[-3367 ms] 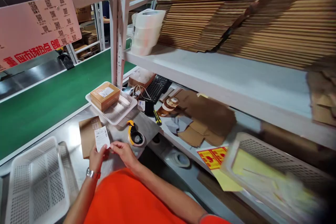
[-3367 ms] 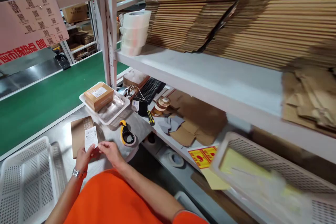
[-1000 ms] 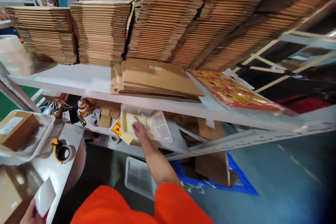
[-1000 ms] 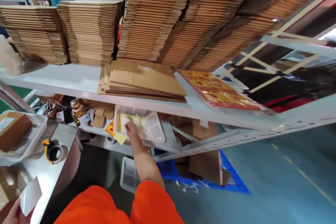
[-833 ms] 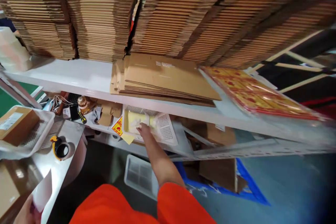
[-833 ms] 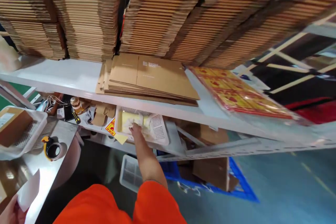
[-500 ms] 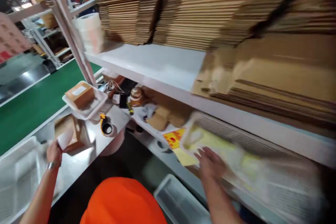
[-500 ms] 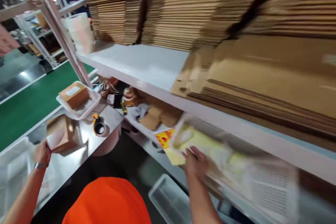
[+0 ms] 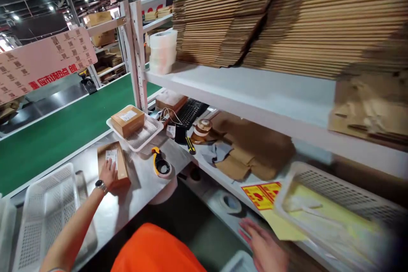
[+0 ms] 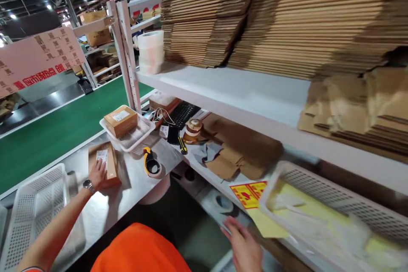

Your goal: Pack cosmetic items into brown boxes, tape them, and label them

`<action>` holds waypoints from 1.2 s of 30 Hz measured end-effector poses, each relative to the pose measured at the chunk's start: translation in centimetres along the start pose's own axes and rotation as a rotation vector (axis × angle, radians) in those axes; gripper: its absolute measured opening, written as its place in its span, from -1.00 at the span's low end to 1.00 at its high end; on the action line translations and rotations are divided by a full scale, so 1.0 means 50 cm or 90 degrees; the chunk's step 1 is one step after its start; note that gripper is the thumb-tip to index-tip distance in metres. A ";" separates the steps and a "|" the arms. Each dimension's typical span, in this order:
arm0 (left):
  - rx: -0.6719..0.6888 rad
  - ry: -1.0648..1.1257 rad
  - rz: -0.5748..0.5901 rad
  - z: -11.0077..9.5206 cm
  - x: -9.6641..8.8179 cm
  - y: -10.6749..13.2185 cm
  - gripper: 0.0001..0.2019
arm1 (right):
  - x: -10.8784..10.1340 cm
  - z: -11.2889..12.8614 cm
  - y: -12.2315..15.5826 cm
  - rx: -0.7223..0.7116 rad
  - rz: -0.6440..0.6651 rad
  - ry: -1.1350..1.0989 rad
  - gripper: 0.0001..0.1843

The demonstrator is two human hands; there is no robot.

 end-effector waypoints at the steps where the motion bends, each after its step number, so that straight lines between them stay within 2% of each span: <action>1: -0.006 -0.027 0.020 0.005 0.035 0.018 -0.52 | 0.009 -0.007 0.016 0.012 0.005 0.010 -0.54; 4: 0.006 -0.100 0.051 0.019 0.116 0.080 -0.31 | 0.030 -0.020 0.063 0.029 0.008 0.037 -0.56; 6: 0.042 -0.112 0.047 0.025 0.134 0.097 -0.27 | 0.048 -0.022 0.096 0.028 0.016 0.050 -0.58; 7: 0.056 -0.107 0.051 0.028 0.133 0.090 -0.29 | 0.059 -0.022 0.112 0.025 0.022 0.058 -0.60; 9: 0.090 -0.079 0.071 0.032 0.108 0.045 -0.35 | 0.080 -0.020 0.145 0.019 0.032 0.073 -0.62; 12: 0.135 -0.031 0.102 0.036 0.044 -0.069 -0.35 | 0.104 -0.014 0.191 0.011 0.050 0.099 -0.61; 14: 0.132 -0.011 0.098 0.040 0.006 -0.139 -0.32 | 0.111 -0.012 0.218 0.013 0.067 0.122 -0.60; 17: 0.121 0.002 0.070 0.035 -0.007 -0.186 -0.33 | 0.110 -0.019 0.254 0.025 0.081 0.164 -0.58; 20: 0.150 -0.004 0.060 0.007 0.028 -0.149 -0.32 | 0.112 -0.037 0.277 0.034 0.080 0.189 -0.58; 23: 0.207 -0.005 0.096 -0.018 0.084 -0.060 -0.23 | 0.148 -0.053 0.280 0.037 0.101 0.202 -0.59; 26: 0.255 -0.016 0.129 -0.010 0.139 0.040 -0.13 | 0.233 -0.050 0.274 0.026 0.155 0.220 -0.55; 28: 0.268 -0.011 0.128 0.015 0.165 0.091 -0.15 | 0.321 -0.038 0.273 0.011 0.218 0.233 -0.51; 30: 0.229 0.030 0.086 0.056 0.169 0.117 -0.28 | 0.432 -0.027 0.280 0.002 0.304 0.242 -0.46; 32: 0.119 0.120 0.010 0.106 0.147 0.117 -0.36 | 0.555 -0.022 0.292 0.010 0.393 0.232 -0.40; 34: -0.058 0.241 -0.056 0.154 0.111 0.109 -0.28 | 0.680 -0.030 0.309 0.051 0.474 0.196 -0.30; 36: -0.231 0.379 -0.051 0.177 0.085 0.107 -0.14 | 0.792 -0.042 0.332 0.078 0.532 0.170 -0.21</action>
Point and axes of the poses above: each hand's wrist, its own y-axis away from the middle knuckle, its own x-axis out of the palm, z = x × y, the point moved 6 cm from there along -y, towards the middle knuckle, and after that the axes turned 9 degrees about z, right-handed, at the moved point
